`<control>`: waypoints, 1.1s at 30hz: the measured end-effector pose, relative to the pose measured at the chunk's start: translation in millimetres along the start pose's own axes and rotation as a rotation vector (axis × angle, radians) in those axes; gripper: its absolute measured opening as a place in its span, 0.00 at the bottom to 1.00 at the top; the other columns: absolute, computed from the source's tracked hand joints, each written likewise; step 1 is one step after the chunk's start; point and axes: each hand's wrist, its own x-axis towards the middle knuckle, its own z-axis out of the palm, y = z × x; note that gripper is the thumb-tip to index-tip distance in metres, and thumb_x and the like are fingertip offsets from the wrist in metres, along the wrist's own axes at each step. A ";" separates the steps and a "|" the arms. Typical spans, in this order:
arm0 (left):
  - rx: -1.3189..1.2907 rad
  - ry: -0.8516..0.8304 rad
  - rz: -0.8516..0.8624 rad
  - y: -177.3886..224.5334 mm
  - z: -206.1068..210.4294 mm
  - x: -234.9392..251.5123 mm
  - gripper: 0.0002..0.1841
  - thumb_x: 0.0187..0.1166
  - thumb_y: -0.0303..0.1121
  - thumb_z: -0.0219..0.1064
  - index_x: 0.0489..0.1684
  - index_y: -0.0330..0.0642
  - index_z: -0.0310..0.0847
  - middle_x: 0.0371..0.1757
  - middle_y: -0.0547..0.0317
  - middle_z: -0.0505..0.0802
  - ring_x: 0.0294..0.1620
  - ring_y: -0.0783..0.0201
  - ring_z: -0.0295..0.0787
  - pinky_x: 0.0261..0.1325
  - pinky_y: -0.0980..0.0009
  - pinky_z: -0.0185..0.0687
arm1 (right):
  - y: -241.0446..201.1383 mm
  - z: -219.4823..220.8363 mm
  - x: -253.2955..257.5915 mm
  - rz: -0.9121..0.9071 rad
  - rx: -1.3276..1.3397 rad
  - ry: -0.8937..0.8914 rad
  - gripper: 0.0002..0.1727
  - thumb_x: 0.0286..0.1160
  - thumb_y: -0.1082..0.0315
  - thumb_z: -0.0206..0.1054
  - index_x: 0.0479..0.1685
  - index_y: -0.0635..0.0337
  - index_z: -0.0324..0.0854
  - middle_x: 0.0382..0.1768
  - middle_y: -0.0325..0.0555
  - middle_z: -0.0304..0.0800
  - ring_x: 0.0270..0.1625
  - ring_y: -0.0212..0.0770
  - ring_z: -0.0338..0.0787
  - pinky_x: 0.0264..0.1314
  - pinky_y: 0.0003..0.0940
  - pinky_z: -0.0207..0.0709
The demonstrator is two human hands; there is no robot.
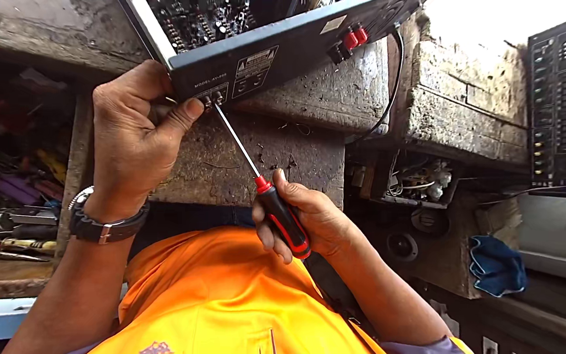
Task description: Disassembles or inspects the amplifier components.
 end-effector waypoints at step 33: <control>0.022 0.046 0.007 -1.3 2.8 -3.3 0.11 0.82 0.28 0.69 0.59 0.44 0.82 0.47 0.70 0.93 0.25 0.83 0.79 0.23 0.85 0.73 | 38.8 43.7 -24.9 -0.975 -1.447 0.849 0.17 0.70 0.70 0.73 0.54 0.73 0.86 0.49 0.54 0.92 0.51 0.37 0.93 0.52 0.27 0.91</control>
